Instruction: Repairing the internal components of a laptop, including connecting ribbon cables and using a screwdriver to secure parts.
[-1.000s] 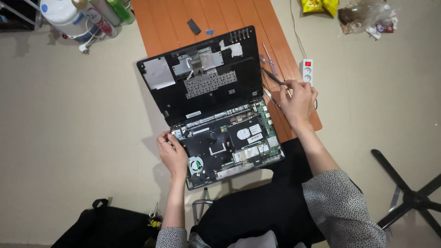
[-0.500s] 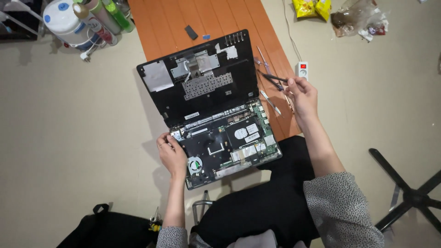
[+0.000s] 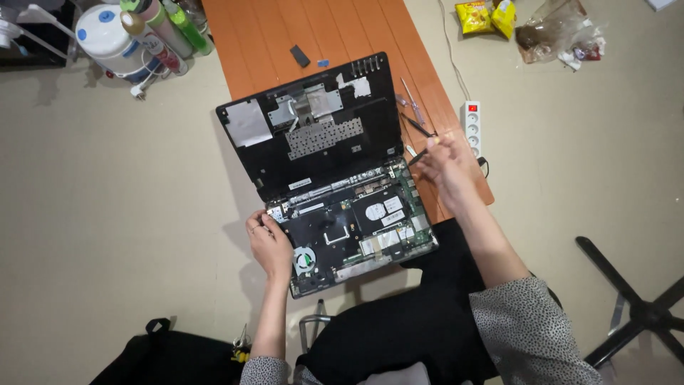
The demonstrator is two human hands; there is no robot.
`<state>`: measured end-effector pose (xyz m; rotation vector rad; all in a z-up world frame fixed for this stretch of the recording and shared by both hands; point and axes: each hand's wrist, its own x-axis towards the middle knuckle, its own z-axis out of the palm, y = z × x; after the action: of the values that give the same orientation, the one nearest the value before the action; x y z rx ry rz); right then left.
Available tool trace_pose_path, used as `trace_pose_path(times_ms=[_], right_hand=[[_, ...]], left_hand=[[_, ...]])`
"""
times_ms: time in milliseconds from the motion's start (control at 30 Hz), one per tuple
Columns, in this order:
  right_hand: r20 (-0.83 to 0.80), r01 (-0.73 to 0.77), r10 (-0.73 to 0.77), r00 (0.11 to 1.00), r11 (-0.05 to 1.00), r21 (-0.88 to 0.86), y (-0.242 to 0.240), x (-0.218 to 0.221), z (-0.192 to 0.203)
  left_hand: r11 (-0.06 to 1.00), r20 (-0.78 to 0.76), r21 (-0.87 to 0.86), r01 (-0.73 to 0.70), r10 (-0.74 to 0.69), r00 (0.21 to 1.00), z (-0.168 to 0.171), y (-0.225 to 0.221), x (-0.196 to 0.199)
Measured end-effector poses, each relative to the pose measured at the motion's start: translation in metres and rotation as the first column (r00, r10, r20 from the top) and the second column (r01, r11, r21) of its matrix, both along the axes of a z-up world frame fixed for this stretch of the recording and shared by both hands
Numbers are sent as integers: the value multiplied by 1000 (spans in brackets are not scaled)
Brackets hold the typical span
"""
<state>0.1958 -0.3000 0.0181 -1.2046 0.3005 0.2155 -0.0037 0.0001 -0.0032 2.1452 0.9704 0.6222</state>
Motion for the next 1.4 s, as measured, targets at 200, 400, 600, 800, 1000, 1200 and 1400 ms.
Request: trace_pose_path(times_ms=[200,400,600,800,1000,1200,1400], right_hand=[[-141,-119,129,982,990,74,22,-18,-5],[-134,-234,226,965,971,-50,29,-26,-11],[-95,-324,319,943,945,-35,36,-38,-18],[128,-365,374,919,927,-92,54,-51,-22],[259,-286,406,877,872,-398,67,-60,-25],[287,-269,476,831,796,-542,67,-65,-2],[332,-264,485,809,805,-532,69,-66,-1]], left_hand=[[1000,18,-14,-11,11,1000,-5,3,1],[999,22,-39,-8,9,1000,4,0,2],[997,25,-75,-8,10,1000,7,1,4],[997,26,-69,-18,20,999,9,1,5],[997,30,-75,-6,8,1000,9,1,4],[997,27,-71,-21,23,999,5,3,4],[998,30,-59,-18,20,999,4,1,4]])
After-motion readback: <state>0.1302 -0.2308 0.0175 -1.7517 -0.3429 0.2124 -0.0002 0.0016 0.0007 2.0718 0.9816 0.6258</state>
